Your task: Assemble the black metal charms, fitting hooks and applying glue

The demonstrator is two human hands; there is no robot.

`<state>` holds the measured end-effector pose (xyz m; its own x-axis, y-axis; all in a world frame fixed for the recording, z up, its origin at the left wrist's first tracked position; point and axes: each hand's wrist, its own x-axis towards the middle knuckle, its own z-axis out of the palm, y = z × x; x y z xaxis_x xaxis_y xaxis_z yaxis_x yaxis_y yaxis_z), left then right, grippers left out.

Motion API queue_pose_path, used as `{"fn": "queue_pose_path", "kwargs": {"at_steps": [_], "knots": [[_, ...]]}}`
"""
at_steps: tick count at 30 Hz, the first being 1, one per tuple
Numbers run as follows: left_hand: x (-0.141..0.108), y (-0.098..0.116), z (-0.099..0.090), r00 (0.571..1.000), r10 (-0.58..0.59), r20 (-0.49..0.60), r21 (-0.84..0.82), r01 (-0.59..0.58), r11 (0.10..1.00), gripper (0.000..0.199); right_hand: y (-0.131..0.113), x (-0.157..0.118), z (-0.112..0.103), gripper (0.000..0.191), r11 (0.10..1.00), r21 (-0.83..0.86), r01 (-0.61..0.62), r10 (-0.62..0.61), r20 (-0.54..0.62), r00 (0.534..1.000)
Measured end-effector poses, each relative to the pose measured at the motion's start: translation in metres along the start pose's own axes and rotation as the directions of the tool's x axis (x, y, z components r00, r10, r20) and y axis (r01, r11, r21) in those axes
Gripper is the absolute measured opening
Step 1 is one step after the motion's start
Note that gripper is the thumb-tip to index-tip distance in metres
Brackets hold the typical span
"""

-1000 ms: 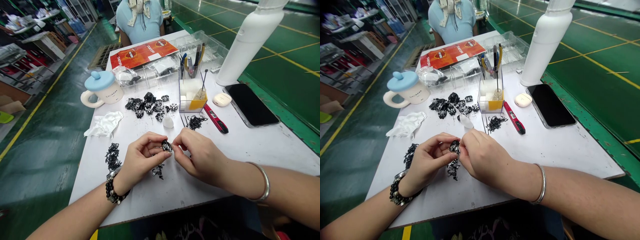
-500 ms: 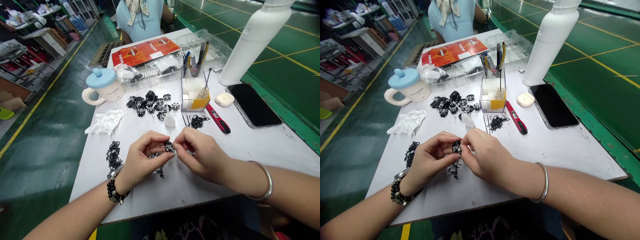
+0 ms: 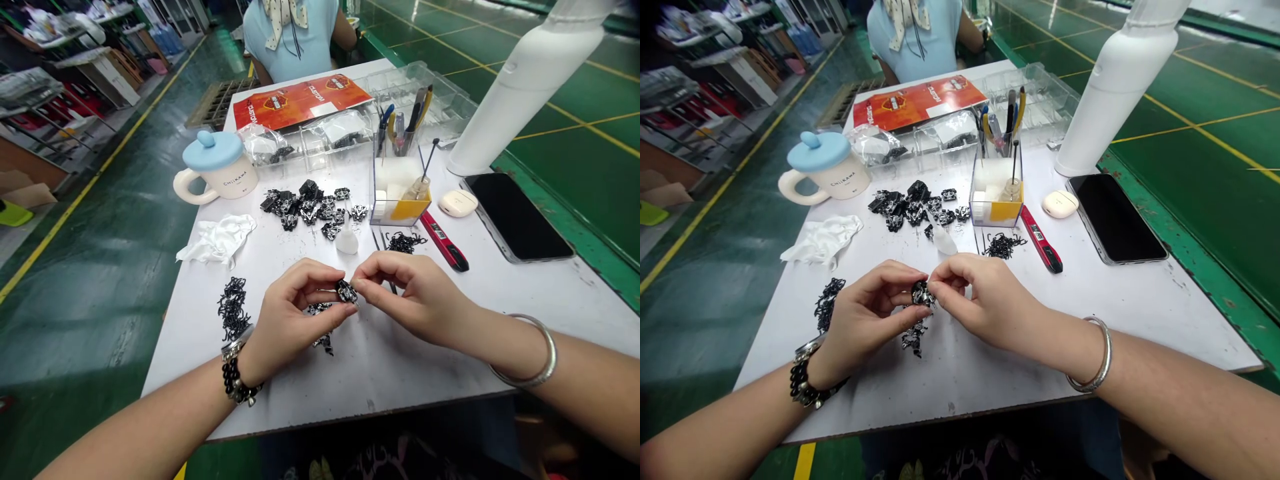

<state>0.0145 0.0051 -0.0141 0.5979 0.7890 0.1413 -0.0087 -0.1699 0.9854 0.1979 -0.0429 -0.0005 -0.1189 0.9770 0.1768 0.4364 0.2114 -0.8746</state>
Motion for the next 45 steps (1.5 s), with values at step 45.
{"fn": "queue_pose_path", "kwargs": {"at_steps": [45], "knots": [[0.001, 0.004, 0.002, 0.998, -0.041, 0.046, -0.198, 0.049, 0.979, 0.032, 0.001, -0.002, -0.001, 0.008, 0.958, 0.267, -0.101, 0.109, -0.016, 0.994]]}}
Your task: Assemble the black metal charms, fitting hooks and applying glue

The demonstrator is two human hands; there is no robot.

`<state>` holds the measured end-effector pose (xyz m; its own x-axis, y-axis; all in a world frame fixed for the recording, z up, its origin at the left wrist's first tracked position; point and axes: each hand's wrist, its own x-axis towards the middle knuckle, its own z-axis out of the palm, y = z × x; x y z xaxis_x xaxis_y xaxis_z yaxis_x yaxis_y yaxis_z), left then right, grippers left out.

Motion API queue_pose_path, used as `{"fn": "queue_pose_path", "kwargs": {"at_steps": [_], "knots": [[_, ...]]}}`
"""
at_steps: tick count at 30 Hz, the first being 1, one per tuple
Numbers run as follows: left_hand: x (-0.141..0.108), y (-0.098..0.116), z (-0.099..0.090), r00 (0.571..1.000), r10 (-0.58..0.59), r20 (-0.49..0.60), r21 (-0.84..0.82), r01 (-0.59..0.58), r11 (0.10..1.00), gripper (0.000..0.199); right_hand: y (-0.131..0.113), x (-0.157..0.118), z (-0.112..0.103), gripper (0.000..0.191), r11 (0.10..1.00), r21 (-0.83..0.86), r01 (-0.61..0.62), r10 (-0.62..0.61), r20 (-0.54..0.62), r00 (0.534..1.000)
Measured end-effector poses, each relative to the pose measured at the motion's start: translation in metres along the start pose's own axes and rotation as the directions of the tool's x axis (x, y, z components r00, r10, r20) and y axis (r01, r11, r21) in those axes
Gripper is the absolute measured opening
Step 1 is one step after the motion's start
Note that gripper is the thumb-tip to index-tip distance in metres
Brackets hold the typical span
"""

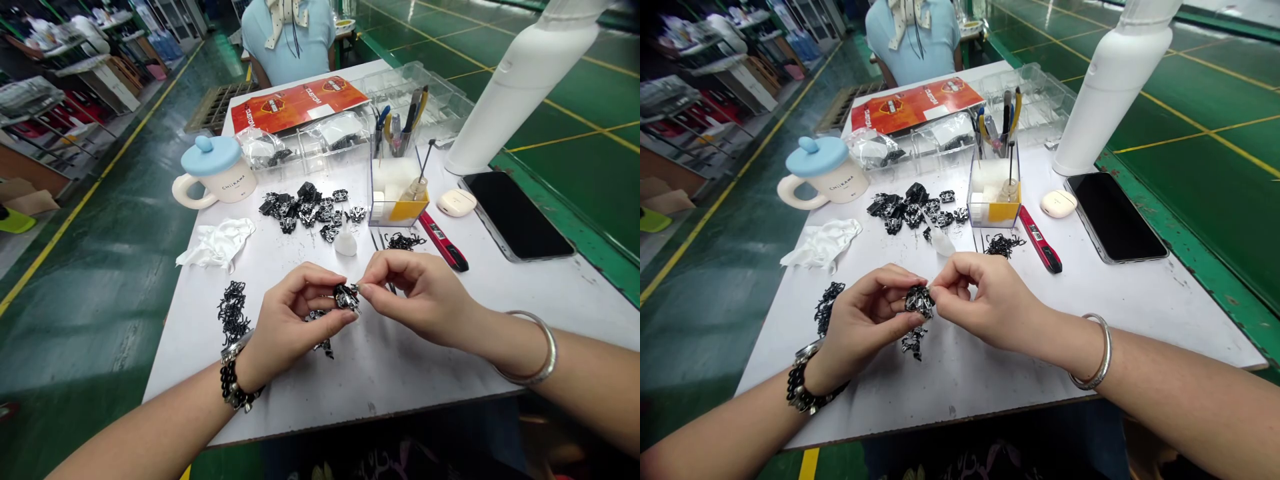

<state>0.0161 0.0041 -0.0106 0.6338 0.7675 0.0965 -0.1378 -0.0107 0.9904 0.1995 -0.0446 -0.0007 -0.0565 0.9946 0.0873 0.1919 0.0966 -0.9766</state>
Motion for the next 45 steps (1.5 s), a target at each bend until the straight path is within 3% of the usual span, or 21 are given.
{"fn": "queue_pose_path", "kwargs": {"at_steps": [16, 22, 31, 40, 45], "knots": [[0.0003, -0.0004, 0.0006, 0.998, -0.06, 0.008, -0.034, 0.06, 0.998, 0.031, 0.0001, -0.0014, 0.0025, 0.01, 0.973, -0.186, 0.136, -0.133, 0.025, 0.991], [0.0012, 0.0001, 0.0013, 0.998, -0.061, -0.011, 0.011, 0.061, 0.998, 0.029, -0.0001, -0.0045, 0.0026, 0.011, 0.899, -0.351, 0.264, -0.268, 0.037, 0.963], [0.0011, -0.0007, 0.0023, 0.999, -0.051, 0.002, 0.07, 0.051, 0.996, 0.029, -0.0009, -0.0084, 0.0041, 0.011, 0.787, -0.496, 0.367, -0.377, 0.084, 0.923], [0.0004, -0.0035, 0.0029, 0.999, 0.016, 0.044, 0.134, -0.022, 0.991, 0.029, -0.0015, -0.0089, 0.0024, 0.011, 0.679, -0.61, 0.407, -0.372, 0.192, 0.908], [0.0008, -0.0061, 0.0018, 0.997, 0.031, 0.069, 0.145, -0.041, 0.989, 0.03, 0.0003, -0.01, 0.003, 0.012, 0.574, -0.677, 0.46, -0.423, 0.235, 0.875]]}}
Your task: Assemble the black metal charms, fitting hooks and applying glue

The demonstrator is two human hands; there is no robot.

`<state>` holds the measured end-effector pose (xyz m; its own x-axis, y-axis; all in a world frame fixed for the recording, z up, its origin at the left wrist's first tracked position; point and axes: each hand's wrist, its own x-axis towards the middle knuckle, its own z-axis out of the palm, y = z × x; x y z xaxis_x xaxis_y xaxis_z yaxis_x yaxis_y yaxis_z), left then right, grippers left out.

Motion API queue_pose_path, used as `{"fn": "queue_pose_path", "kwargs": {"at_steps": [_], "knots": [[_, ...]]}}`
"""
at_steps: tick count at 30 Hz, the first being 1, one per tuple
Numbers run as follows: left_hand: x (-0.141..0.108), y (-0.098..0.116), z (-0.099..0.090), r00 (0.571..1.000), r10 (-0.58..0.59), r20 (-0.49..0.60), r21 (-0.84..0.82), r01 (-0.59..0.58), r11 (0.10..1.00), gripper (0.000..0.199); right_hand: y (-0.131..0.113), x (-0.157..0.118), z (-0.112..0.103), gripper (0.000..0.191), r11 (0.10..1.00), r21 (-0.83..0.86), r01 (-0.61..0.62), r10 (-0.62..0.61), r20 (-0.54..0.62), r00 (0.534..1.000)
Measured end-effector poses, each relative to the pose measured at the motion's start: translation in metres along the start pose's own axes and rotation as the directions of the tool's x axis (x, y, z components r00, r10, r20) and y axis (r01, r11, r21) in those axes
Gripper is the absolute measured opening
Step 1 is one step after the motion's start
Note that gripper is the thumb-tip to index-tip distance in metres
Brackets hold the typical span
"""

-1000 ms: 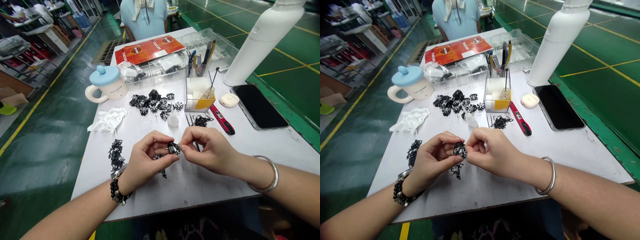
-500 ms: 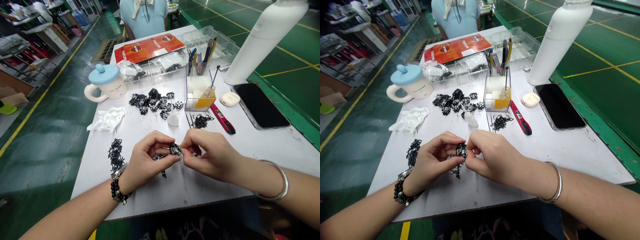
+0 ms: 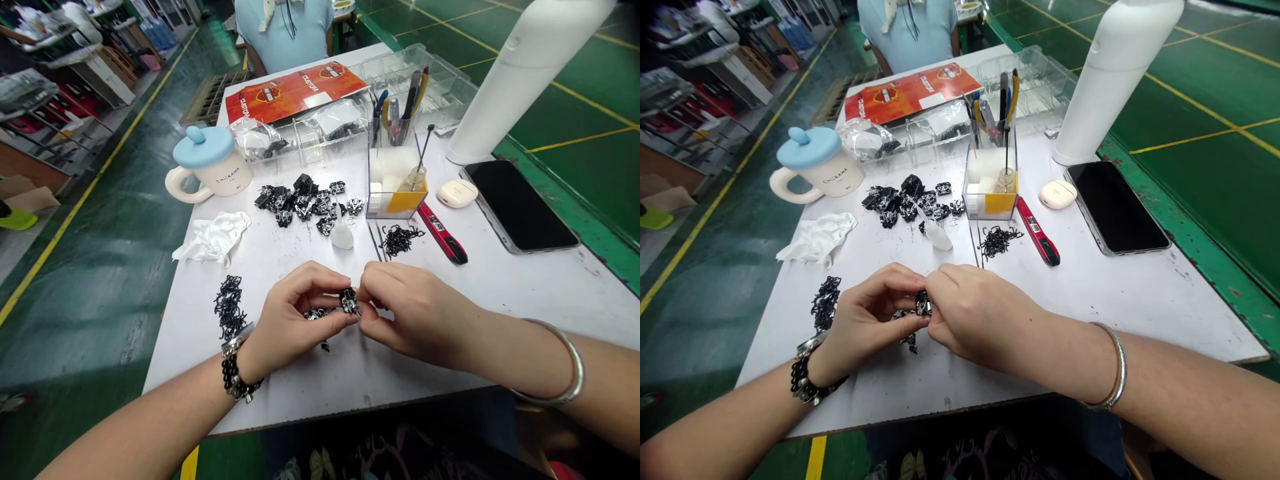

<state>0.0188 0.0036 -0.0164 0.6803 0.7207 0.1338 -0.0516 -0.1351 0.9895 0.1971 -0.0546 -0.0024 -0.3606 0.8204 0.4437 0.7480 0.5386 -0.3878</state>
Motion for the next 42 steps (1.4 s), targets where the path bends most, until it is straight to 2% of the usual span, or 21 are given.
{"fn": "queue_pose_path", "kwargs": {"at_steps": [4, 9, 13, 18, 23, 31, 35, 37, 38, 42], "knots": [[0.001, 0.001, 0.0, 1.0, 0.019, 0.001, 0.03, -0.019, 0.999, 0.029, 0.0, 0.0, -0.001, 0.012, 1.0, 0.004, 0.024, -0.024, -0.004, 1.0], [0.002, 0.004, 0.0, 1.0, 0.016, 0.012, -0.023, -0.015, 1.0, 0.031, 0.002, 0.002, -0.004, 0.011, 0.952, 0.284, -0.117, 0.117, 0.019, 0.993], [0.001, 0.004, -0.001, 1.0, -0.004, 0.012, -0.045, 0.004, 0.999, 0.032, 0.003, 0.004, -0.006, 0.013, 0.887, 0.409, -0.213, 0.205, 0.064, 0.977], [0.0, 0.004, -0.003, 1.0, -0.019, 0.0, -0.045, 0.019, 0.999, 0.034, 0.008, 0.006, -0.009, 0.01, 0.774, 0.525, -0.354, 0.262, 0.243, 0.934], [0.0, 0.005, -0.003, 1.0, -0.015, -0.006, -0.037, 0.014, 0.999, 0.033, 0.014, 0.008, -0.009, 0.005, 0.645, 0.625, -0.44, 0.273, 0.35, 0.896], [0.0, 0.005, -0.003, 1.0, -0.025, 0.004, -0.079, 0.026, 0.997, 0.033, 0.021, 0.01, -0.006, 0.008, 0.433, 0.74, -0.514, 0.243, 0.453, 0.858], [-0.001, 0.006, -0.003, 1.0, -0.019, -0.008, -0.09, 0.018, 0.996, 0.034, 0.023, 0.01, -0.005, 0.011, 0.369, 0.763, -0.531, 0.23, 0.479, 0.847], [-0.001, 0.006, -0.003, 1.0, -0.015, -0.012, -0.08, 0.014, 0.997, 0.034, 0.023, 0.01, -0.005, 0.01, 0.399, 0.761, -0.511, 0.226, 0.458, 0.86], [-0.001, 0.006, -0.004, 1.0, -0.012, -0.014, -0.07, 0.011, 0.997, 0.034, 0.022, 0.01, -0.005, 0.009, 0.447, 0.751, -0.486, 0.224, 0.432, 0.874], [-0.003, 0.004, -0.004, 1.0, 0.019, 0.005, -0.05, -0.018, 0.999, 0.036, 0.017, 0.008, -0.007, 0.002, 0.763, 0.584, -0.277, 0.185, 0.213, 0.959]]}}
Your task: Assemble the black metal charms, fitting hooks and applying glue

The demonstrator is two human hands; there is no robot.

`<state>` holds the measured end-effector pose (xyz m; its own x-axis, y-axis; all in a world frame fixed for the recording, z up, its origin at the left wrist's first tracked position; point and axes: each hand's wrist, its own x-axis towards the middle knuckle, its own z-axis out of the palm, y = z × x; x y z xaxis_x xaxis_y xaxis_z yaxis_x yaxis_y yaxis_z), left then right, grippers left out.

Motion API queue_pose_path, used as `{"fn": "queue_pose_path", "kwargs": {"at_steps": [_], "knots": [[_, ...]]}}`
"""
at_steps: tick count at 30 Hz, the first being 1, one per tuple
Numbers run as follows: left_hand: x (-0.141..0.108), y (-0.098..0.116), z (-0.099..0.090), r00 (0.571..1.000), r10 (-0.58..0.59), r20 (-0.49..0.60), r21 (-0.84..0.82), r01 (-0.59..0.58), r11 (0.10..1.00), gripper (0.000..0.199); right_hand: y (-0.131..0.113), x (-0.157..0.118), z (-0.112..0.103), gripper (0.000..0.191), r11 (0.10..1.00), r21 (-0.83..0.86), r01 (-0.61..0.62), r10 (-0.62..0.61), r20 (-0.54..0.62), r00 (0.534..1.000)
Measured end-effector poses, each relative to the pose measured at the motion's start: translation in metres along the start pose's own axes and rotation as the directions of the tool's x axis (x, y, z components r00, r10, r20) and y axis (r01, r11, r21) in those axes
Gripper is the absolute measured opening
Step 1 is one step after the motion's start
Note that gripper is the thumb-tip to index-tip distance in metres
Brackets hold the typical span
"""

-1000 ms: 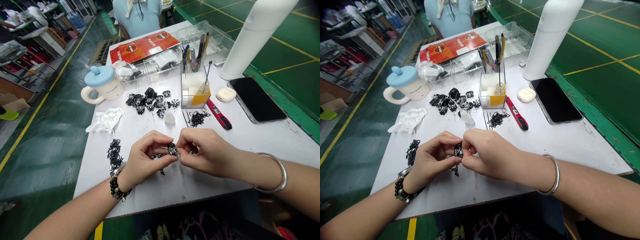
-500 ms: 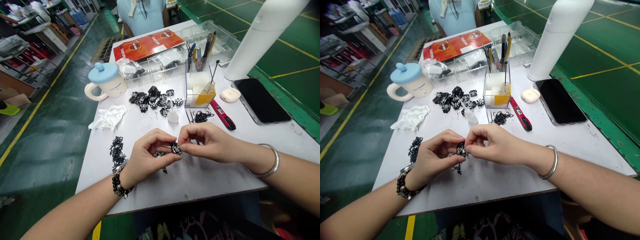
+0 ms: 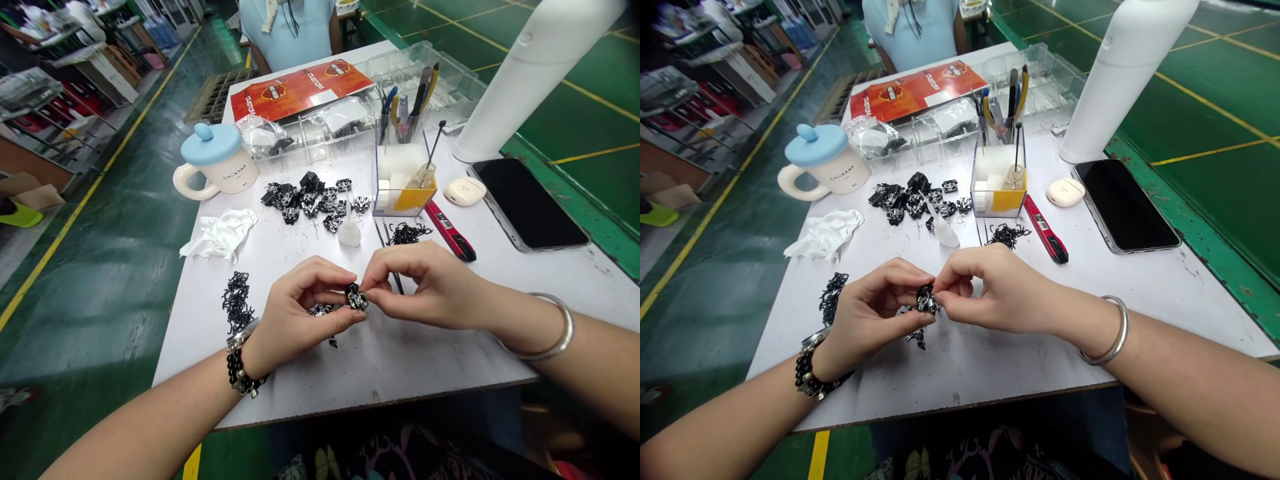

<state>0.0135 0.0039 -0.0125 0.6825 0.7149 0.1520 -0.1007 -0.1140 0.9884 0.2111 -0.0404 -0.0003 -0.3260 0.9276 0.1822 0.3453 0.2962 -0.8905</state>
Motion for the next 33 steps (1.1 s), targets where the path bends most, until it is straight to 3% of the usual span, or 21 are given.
{"fn": "queue_pose_path", "kwargs": {"at_steps": [3, 8, 15, 26, 33], "knots": [[-0.001, -0.002, 0.0, 0.999, 0.035, 0.012, -0.002, -0.035, 0.999, 0.039, -0.003, -0.004, 0.004, 0.006, 0.974, -0.188, 0.128, -0.148, -0.097, 0.984], [0.0, -0.004, 0.001, 0.995, 0.104, 0.01, 0.019, -0.104, 0.994, 0.042, -0.004, -0.009, 0.01, 0.01, 0.918, -0.305, 0.255, -0.316, -0.171, 0.933], [0.0, -0.003, 0.003, 0.99, 0.139, -0.004, 0.051, -0.138, 0.989, 0.043, -0.004, -0.011, 0.018, 0.012, 0.895, -0.345, 0.281, -0.371, -0.23, 0.9], [0.0, -0.002, 0.004, 0.992, 0.13, -0.002, 0.033, -0.13, 0.991, 0.041, -0.004, -0.011, 0.019, 0.013, 0.919, -0.289, 0.268, -0.342, -0.244, 0.908], [-0.001, -0.002, 0.003, 0.997, 0.069, -0.043, 0.024, -0.068, 0.997, 0.041, -0.005, -0.007, 0.014, 0.011, 0.995, -0.05, 0.09, -0.098, -0.19, 0.977]]}}
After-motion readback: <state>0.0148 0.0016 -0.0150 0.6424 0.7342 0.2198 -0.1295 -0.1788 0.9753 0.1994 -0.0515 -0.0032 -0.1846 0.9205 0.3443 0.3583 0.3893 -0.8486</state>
